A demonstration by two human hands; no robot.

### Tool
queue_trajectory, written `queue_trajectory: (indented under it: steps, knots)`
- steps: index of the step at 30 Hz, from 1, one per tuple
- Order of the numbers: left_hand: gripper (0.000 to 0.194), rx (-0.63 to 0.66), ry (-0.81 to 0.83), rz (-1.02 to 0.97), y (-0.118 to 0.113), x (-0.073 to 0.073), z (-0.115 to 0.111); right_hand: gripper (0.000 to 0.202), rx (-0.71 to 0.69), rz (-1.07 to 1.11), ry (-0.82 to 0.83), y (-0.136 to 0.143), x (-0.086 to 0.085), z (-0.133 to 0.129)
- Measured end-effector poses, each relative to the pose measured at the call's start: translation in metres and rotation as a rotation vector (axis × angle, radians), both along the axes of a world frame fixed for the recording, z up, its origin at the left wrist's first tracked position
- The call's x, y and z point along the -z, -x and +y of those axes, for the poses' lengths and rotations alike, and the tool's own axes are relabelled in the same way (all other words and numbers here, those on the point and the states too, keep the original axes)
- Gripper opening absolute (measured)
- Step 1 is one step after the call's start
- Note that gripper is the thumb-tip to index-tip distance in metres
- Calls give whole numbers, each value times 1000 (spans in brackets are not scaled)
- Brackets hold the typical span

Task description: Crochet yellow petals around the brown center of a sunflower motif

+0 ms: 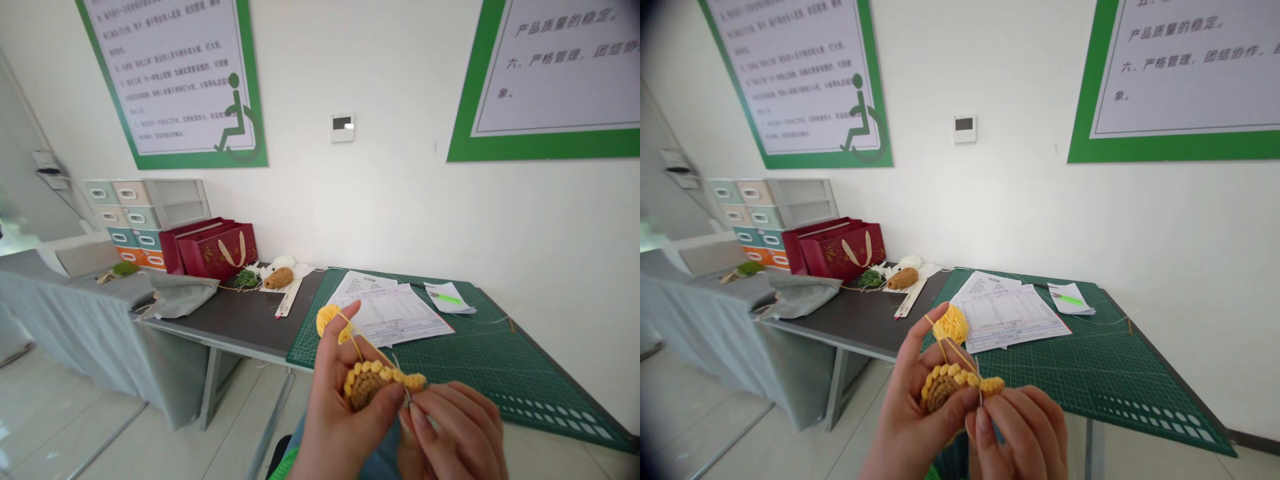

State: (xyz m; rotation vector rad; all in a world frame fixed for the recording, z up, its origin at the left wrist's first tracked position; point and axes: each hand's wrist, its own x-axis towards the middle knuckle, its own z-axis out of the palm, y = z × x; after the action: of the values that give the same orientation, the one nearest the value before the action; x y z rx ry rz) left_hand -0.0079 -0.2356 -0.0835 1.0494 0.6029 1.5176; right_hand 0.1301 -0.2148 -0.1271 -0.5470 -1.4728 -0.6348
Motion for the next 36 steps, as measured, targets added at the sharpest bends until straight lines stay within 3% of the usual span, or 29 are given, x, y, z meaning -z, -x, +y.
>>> queue_trajectory:
  steps: [3, 7, 12, 15, 18, 23, 25, 28, 32, 36]
  knots:
    - [72, -182, -115, 189, 1, -2, -2, 15, 99, 30, -64, 4, -8, -7]
    - [60, -288, -178, 300, 2, -1, -2, 17, 69, -2, -9, 3, -20, -14]
    - [67, -126, -160, 251, 9, 10, 8, 8, -267, 279, 319, 5, -25, -16]
    - [72, -22, -105, 198, 12, 16, 14, 10, -360, 405, 438, 11, -22, -16]
    - [70, -16, -96, 196, 12, 16, 14, 15, -346, 352, 397, 11, -20, -17]
    - [63, -224, -165, 407, 7, 3, 3, 20, -152, -15, 238, 2, -30, -16]
    - [63, -237, -162, 452, 8, -2, 1, 20, -94, -117, 174, 0, -33, -16]
    - [62, -172, -128, 414, 10, -5, 3, 22, -93, -116, 170, -1, -34, -17]
    - [58, -87, -76, 354, 10, -5, 6, 21, -162, -63, 297, 0, -30, -19]
    - [55, -201, -100, 412, 9, -6, 5, 24, -188, -57, 249, -1, -27, -17]
